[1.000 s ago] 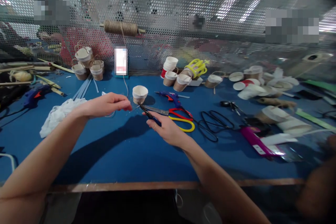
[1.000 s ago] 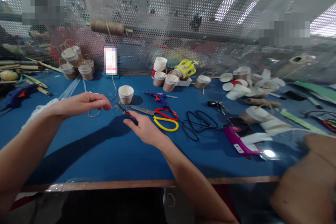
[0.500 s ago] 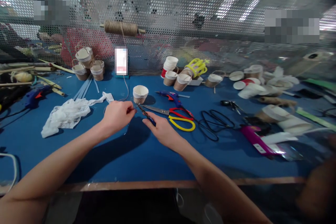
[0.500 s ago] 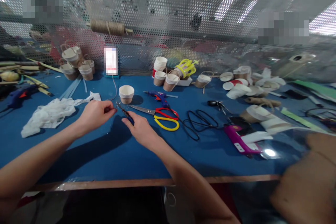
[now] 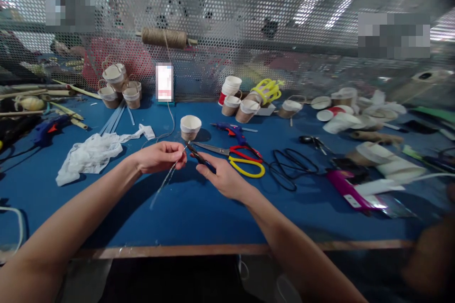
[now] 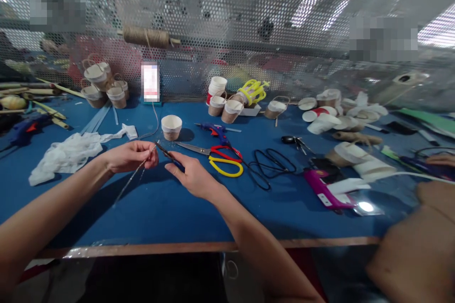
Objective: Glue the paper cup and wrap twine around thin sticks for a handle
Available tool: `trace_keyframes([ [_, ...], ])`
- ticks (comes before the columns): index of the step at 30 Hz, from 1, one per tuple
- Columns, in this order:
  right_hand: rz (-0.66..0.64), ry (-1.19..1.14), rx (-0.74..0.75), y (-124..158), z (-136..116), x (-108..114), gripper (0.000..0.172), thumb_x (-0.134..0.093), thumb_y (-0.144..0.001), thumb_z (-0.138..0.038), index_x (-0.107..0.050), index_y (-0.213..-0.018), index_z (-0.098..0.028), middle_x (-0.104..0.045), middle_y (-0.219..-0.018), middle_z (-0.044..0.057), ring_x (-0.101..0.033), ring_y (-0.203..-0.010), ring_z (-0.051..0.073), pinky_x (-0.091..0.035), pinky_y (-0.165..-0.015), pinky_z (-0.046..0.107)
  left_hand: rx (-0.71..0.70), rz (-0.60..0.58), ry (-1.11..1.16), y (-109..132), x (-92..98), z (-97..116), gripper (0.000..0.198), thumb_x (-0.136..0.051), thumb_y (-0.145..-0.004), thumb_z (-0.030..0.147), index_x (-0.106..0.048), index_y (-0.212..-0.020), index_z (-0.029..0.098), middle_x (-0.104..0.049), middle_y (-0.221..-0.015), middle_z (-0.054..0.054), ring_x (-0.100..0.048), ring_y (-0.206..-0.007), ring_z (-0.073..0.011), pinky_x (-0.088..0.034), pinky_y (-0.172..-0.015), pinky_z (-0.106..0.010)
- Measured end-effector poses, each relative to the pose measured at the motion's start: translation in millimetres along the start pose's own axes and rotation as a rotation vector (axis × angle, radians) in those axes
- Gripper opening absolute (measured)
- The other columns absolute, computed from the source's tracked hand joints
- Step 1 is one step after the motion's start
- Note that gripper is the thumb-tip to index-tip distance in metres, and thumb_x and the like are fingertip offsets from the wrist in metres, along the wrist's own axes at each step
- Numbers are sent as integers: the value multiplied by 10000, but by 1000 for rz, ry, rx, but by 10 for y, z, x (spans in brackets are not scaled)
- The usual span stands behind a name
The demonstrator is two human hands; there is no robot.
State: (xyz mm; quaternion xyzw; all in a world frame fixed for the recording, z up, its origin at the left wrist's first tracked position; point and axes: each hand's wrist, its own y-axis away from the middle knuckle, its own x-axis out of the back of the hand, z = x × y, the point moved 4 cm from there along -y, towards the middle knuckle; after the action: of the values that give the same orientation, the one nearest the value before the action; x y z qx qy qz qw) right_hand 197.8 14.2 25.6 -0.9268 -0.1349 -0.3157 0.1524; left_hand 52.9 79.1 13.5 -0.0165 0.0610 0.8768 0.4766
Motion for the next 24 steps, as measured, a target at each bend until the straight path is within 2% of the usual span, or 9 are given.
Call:
trace_keyframes([
  [3, 10, 21, -67, 11, 36, -32, 353, -412, -873, -367, -538, -1143, -178, -635, -1091, 69, -578, -1026, 203, -449, -878, 367, -19, 123, -298, -6, -61, 94, 275, -580, -714, 359, -438, -576, 168, -483, -529, 36, -433, -529, -89, -333, -548, -233],
  [7, 61, 86, -141, 6, 73, -66, 325, -420, -866, -379, -581, -1060, -175, -663, -1006, 73, -614, -917, 215, -464, -820, 374, -19, 474, -927, 83, -71, 346, 188, -546, -715, 209, -457, -554, 172, -466, -507, 24, -393, -500, -101, -265, -500, -240],
  [8, 69, 89, -140, 3, 70, -68, 321, -423, -865, -376, -581, -1061, -178, -664, -995, 71, -616, -906, 213, -466, -812, 370, -13, 500, -996, 104, -69, 385, 180, -543, -715, 210, -465, -557, 173, -466, -501, 22, -397, -497, -104, -265, -497, -242],
  [10, 71, 63, -121, 0, 51, -60, 332, -421, -867, -373, -567, -1095, -181, -669, -940, 62, -616, -892, 204, -470, -797, 354, 8, 385, -854, 117, -58, 375, 177, -537, -737, 269, -499, -596, 168, -502, -528, 14, -421, -504, -104, -286, -499, -238],
  [13, 48, -19, -105, 8, 25, -29, 380, -398, -876, -384, -531, -1160, -171, -655, -774, 42, -622, -820, 186, -485, -743, 330, 20, 121, -297, 113, -37, 251, 258, -495, -783, 394, -570, -722, 155, -555, -619, 0, -434, -520, -86, -324, -519, -230],
  [17, 12, -81, -91, 25, -3, -1, 390, -397, -874, -380, -524, -1174, -165, -624, -703, 28, -616, -775, 171, -489, -708, 316, 51, -35, 131, 90, -48, 51, 313, -603, -702, 462, -595, -751, 153, -572, -668, -9, -468, -582, -90, -352, -579, -242],
  [19, 4, -88, -90, 30, -7, 2, 393, -395, -874, -374, -521, -1176, -157, -625, -710, 32, -617, -792, 175, -490, -712, 320, 36, -68, 191, 76, -86, 6, 347, -624, -665, 494, -567, -687, 153, -536, -595, 6, -469, -582, -102, -353, -587, -251],
  [21, 14, -74, -92, 31, 5, 3, 391, -393, -875, -372, -520, -1172, -152, -640, -743, 44, -618, -842, 186, -489, -735, 330, -18, -17, 131, 66, -99, 24, 349, -610, -673, 487, -506, -612, 160, -472, -531, 29, -440, -552, -99, -341, -573, -249],
  [24, 65, -5, -94, 19, 56, -5, 362, -408, -871, -378, -539, -1135, -167, -662, -911, 74, -599, -951, 206, -469, -810, 356, -52, 200, -318, 73, -82, 113, 290, -554, -736, 383, -445, -569, 172, -427, -517, 36, -388, -515, -96, -308, -537, -244],
])
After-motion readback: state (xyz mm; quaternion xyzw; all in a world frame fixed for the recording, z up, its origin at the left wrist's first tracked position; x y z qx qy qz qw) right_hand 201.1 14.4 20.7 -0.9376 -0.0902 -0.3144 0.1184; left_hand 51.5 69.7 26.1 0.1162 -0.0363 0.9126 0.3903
